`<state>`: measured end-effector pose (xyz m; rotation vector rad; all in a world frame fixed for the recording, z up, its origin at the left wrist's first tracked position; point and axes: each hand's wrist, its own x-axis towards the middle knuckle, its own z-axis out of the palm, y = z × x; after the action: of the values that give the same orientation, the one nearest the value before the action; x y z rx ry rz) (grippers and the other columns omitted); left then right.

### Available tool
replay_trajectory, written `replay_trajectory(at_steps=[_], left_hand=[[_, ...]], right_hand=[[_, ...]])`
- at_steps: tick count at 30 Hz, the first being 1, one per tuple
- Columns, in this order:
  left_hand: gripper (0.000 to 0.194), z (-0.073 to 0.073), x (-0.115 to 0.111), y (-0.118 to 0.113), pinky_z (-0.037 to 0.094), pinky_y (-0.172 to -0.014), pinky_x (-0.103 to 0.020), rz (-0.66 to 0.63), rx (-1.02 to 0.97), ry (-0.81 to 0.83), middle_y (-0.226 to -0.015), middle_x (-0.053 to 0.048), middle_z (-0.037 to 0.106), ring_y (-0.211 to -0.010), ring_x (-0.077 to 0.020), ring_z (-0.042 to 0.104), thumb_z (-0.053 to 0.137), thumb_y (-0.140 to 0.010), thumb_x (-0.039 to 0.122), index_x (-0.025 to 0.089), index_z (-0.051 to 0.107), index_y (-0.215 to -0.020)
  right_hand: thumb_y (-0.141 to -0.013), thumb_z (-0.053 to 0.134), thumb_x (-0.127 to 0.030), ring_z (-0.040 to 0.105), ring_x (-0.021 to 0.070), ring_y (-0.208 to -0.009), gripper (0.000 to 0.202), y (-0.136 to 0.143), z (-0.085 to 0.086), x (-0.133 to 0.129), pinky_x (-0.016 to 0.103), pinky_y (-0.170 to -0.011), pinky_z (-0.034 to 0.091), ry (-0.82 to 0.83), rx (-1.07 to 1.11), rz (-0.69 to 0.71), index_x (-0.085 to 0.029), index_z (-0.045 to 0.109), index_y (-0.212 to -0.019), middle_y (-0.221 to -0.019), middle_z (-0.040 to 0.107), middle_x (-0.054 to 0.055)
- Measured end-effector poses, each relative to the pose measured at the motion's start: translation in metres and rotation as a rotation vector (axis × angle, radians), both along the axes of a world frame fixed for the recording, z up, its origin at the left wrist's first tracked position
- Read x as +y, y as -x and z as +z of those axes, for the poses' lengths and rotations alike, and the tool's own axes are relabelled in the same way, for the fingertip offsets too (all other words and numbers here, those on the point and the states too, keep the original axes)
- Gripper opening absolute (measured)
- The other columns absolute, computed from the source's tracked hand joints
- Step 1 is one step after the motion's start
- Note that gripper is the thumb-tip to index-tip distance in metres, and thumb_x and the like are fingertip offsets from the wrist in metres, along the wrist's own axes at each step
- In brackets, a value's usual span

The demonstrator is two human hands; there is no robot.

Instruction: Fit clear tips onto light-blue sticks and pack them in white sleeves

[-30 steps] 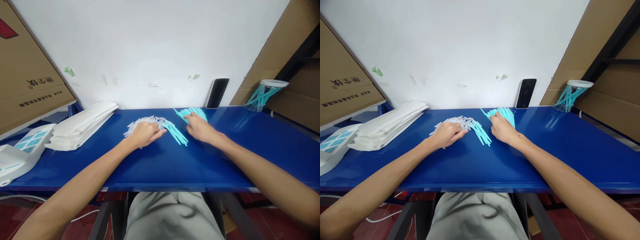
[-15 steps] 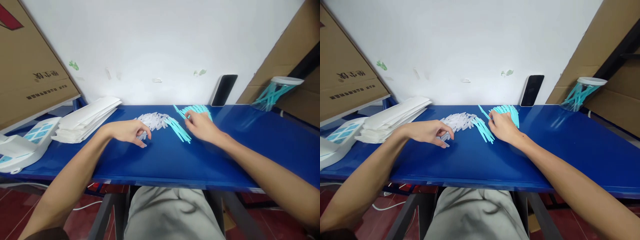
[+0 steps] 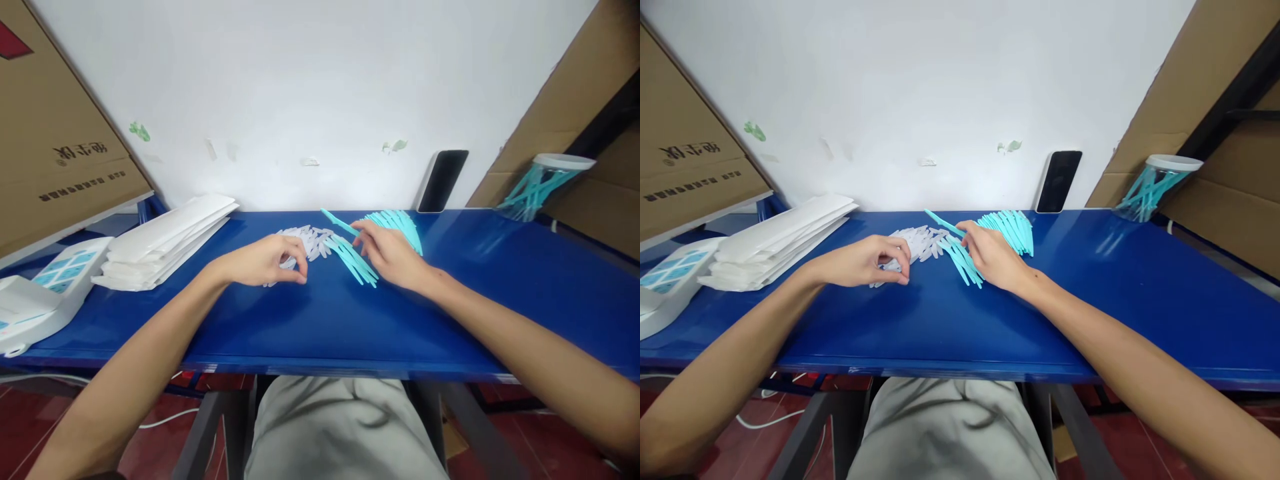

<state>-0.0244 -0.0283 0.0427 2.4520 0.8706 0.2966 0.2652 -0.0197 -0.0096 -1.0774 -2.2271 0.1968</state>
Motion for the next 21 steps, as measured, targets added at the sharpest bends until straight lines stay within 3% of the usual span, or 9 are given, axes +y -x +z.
replay_trajectory(at_steps=[5, 9, 13, 21], left_hand=[[0.034, -0.012, 0.011, -0.005, 0.036, -0.052, -0.026, 0.355, -0.538, 0.032, -0.079, -0.006, 0.071, -0.056, -0.0114, 0.052, 0.080, -0.077, 0.046, 0.017, 0.078, -0.095], [0.044, -0.032, 0.029, -0.009, 0.038, -0.053, -0.024, 0.564, -0.856, 0.037, -0.086, -0.008, 0.074, -0.057, -0.0103, 0.053, 0.081, -0.074, 0.047, 0.017, 0.078, -0.106], [0.037, -0.043, 0.035, -0.017, 0.041, -0.055, -0.023, 0.605, -0.988, 0.088, -0.087, -0.008, 0.076, -0.058, -0.0094, 0.054, 0.083, -0.073, 0.045, 0.016, 0.078, -0.095], [0.033, -0.043, 0.019, -0.032, 0.051, -0.069, -0.027, 0.626, -1.015, 0.055, -0.086, -0.008, 0.078, -0.078, -0.0183, 0.071, 0.085, -0.073, 0.043, 0.015, 0.076, -0.087]], right_hand=[[-0.104, 0.033, -0.028, 0.064, 0.0252, -0.090, 0.034, 0.002, 0.002, -0.003, 0.037, -0.082, 0.046, -0.067, -0.006, -0.046, -0.018, 0.061, -0.121, -0.099, 0.071, 0.010], [-0.105, 0.035, -0.035, 0.062, 0.0260, -0.095, 0.036, 0.005, 0.006, -0.005, 0.038, -0.086, 0.045, -0.061, -0.031, -0.083, -0.019, 0.067, -0.106, -0.099, 0.069, 0.011], [-0.105, 0.036, -0.035, 0.061, 0.0251, -0.093, 0.036, 0.007, 0.006, -0.006, 0.036, -0.085, 0.044, -0.058, -0.032, -0.065, -0.019, 0.068, -0.107, -0.096, 0.067, 0.010], [-0.105, 0.034, -0.030, 0.063, 0.0231, -0.085, 0.033, 0.008, 0.008, -0.011, 0.033, -0.078, 0.041, 0.020, -0.064, -0.026, -0.019, 0.065, -0.101, -0.093, 0.070, 0.008]])
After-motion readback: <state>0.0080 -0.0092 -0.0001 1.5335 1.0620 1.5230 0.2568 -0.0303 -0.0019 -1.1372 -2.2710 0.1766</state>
